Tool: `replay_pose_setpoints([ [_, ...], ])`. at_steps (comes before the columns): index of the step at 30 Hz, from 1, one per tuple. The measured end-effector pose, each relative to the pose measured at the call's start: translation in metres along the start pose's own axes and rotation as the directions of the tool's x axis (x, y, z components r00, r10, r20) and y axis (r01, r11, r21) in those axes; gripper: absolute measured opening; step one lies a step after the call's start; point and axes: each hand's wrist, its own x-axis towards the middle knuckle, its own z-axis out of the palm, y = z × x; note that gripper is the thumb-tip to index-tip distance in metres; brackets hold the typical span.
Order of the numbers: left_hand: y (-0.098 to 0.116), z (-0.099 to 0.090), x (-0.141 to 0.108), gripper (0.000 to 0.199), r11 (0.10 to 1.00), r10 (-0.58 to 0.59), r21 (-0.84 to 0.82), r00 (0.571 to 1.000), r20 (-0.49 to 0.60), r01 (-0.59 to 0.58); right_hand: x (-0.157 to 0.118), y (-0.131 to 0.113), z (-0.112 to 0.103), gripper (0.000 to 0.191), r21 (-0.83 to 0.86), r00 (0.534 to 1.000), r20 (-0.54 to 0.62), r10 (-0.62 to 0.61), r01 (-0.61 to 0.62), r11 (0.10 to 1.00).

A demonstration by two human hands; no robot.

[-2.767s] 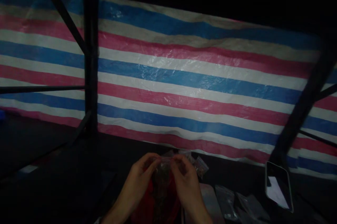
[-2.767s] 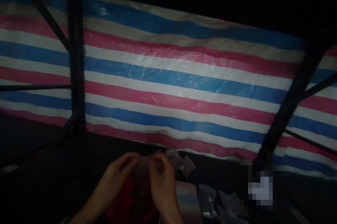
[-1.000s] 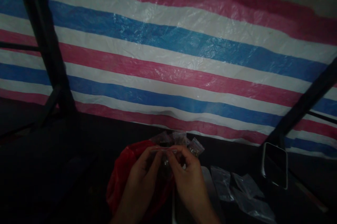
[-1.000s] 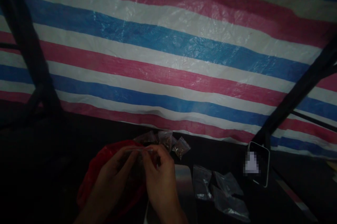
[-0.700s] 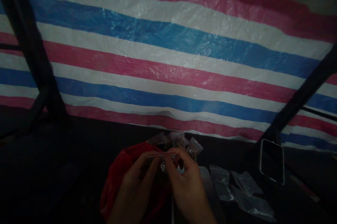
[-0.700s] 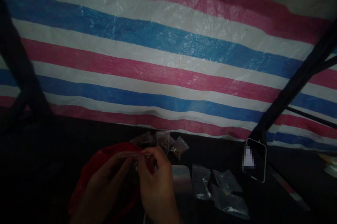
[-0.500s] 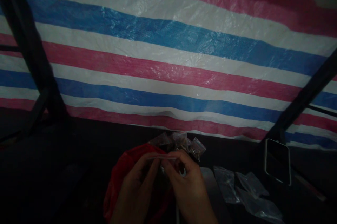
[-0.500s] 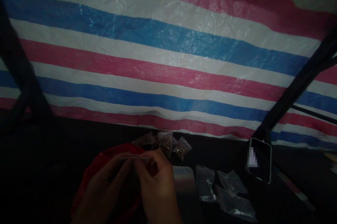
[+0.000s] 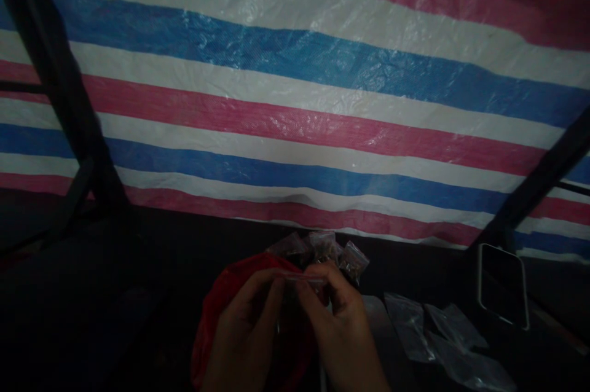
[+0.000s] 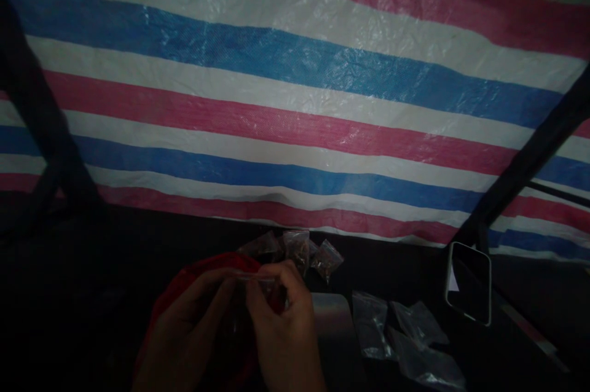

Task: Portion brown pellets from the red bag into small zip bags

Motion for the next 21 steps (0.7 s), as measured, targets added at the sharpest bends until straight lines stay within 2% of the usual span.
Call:
replay_pose_setpoints([
  [4, 0.003, -0.001, -0.001, 0.035, 1.0, 0.0, 0.005, 1.0, -0.012, 0.0, 0.0, 0.002, -0.001, 0.017, -0.042, 0.999, -0.002, -0.04, 0.04, 0.998],
  [8, 0.006, -0.001, -0.002, 0.032, 1.0, 0.005, -0.008, 0.999, 0.038, -0.005, -0.001, -0.001, -0.001, 0.015, -0.07, 0.995, -0.042, -0.09, 0.087, 0.994],
  [12, 0.002, -0.002, 0.0, 0.032, 0.995, 0.091, 0.038, 0.991, 0.095, -0.095, 0.006, -0.003, -0.01, 0.017, -0.122, 0.99, -0.04, -0.138, 0.132, 0.984],
  [14, -0.002, -0.002, 0.001, 0.038, 0.984, 0.15, 0.085, 0.987, 0.059, -0.155, 0.014, 0.001, -0.024, 0.02, -0.168, 0.981, -0.106, -0.162, 0.143, 0.975],
  [16, -0.007, -0.002, 0.002, 0.046, 0.976, 0.189, 0.111, 0.982, -0.022, -0.186, 0.023, 0.008, -0.043, 0.027, -0.214, 0.945, -0.271, -0.185, 0.129, 0.968],
  [18, -0.009, -0.003, 0.002, 0.051, 0.975, 0.197, 0.121, 0.975, -0.1, -0.184, 0.031, 0.017, -0.065, 0.034, -0.304, 0.852, -0.463, -0.245, 0.107, 0.947],
  [19, -0.009, -0.003, 0.002, 0.051, 0.977, 0.187, 0.127, 0.975, -0.124, -0.172, 0.034, 0.021, -0.074, 0.036, -0.368, 0.805, -0.52, -0.285, 0.09, 0.926],
  [20, -0.009, -0.004, 0.002, 0.051, 0.98, 0.17, 0.13, 0.974, -0.148, -0.151, 0.036, 0.024, -0.082, 0.037, -0.435, 0.784, -0.533, -0.317, 0.067, 0.898],
  [21, -0.008, -0.006, 0.001, 0.049, 0.983, 0.15, 0.133, 0.975, -0.165, -0.129, 0.038, 0.027, -0.087, 0.038, -0.491, 0.789, -0.515, -0.334, 0.047, 0.87],
])
